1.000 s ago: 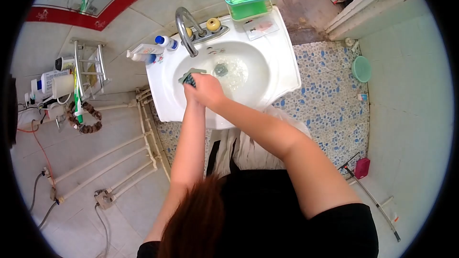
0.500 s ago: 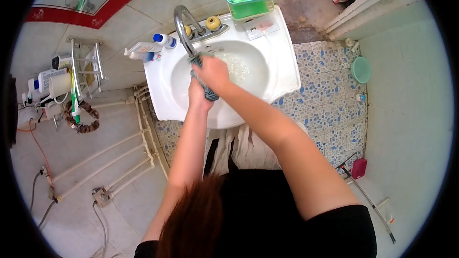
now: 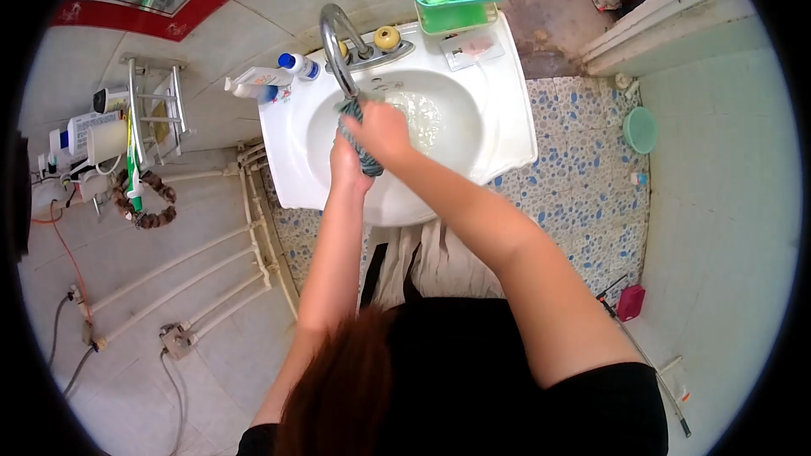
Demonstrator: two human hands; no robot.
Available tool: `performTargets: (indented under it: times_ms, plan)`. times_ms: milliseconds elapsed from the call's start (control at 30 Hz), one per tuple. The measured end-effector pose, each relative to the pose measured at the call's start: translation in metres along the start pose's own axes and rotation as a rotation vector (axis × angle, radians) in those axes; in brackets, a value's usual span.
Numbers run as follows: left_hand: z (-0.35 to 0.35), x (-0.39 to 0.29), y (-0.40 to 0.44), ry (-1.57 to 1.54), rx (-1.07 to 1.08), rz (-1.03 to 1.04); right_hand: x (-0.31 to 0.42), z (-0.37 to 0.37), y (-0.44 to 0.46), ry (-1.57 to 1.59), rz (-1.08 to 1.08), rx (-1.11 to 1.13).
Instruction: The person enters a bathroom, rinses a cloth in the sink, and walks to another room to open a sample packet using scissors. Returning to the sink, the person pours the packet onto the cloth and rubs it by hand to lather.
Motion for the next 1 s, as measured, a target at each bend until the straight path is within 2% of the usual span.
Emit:
performTargets:
  times_ms: [33,67,133,200,333,400,433,467,533,600,633,733,767,800,867,933,1000]
  plan:
    - [-0.005,-0.003,0.006,-0.032,0.005,-0.012,0.006,0.003,-0.012,0.009,-0.011,0.013]
    - [-0.039,0.015,0.049,-0.215,0.323,-0.035,0.014,0.006,-0.025,0.043,-0.126,0.003]
    - [-0.025,0.005,0.028,-0.156,0.188,-0.052,0.026,0.006,-0.036,0.03,-0.246,-0.013]
    - [-0.008,-0.003,0.003,-0.094,0.053,-0.07,0.011,0.007,-0.014,-0.019,-0.157,-0.035]
    - [-0.002,-0.001,-0.003,-0.048,0.057,0.019,0.004,-0.003,0.006,-0.012,-0.002,-0.037]
    - [0.001,-0.014,-0.01,-0.086,-0.018,-0.004,0.017,0.004,-0.015,-0.011,-0.074,0.026]
    - [-0.016,-0.011,0.014,-0.258,0.365,-0.064,0.02,0.012,-0.027,-0.03,-0.216,0.02]
    - [-0.036,0.003,0.033,-0.292,0.461,-0.04,0.026,0.018,-0.037,0.046,-0.358,-0.091]
    - [-0.034,0.004,0.035,-0.356,0.656,0.011,0.021,0.02,-0.025,-0.045,-0.253,0.0]
    - [-0.003,-0.009,-0.003,-0.087,0.039,-0.065,0.007,0.016,0.004,-0.01,-0.116,-0.007]
    - [-0.004,-0.007,-0.001,-0.109,0.047,-0.055,0.003,0.01,0.012,-0.039,-0.082,-0.089]
    - [-0.002,-0.015,-0.008,-0.105,0.018,-0.07,0.009,0.02,-0.003,0.041,-0.122,-0.021]
    - [-0.032,0.006,0.033,-0.291,0.289,-0.055,0.023,0.017,-0.019,0.038,-0.197,-0.01]
    - [-0.041,0.013,0.045,-0.352,0.556,0.011,0.028,0.023,-0.032,-0.042,-0.264,0.075]
    - [-0.044,0.016,0.047,-0.458,1.093,0.149,0.03,0.022,-0.036,0.01,-0.425,-0.074]
    - [0.006,-0.016,-0.017,-0.139,-0.008,-0.127,0.014,0.017,-0.007,-0.025,-0.212,-0.014]
    - [0.001,-0.009,-0.004,-0.2,0.087,-0.087,-0.002,0.009,0.018,-0.068,-0.002,0.015]
Point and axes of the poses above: each hand's wrist, its own y-axis towards the middle knuckle, its own z-axis out of the palm, x = y × z, the point moved 3 cm from there along y, towards the middle knuckle, and after that the axes turned 1 degree about z, right-handed, at the moved point
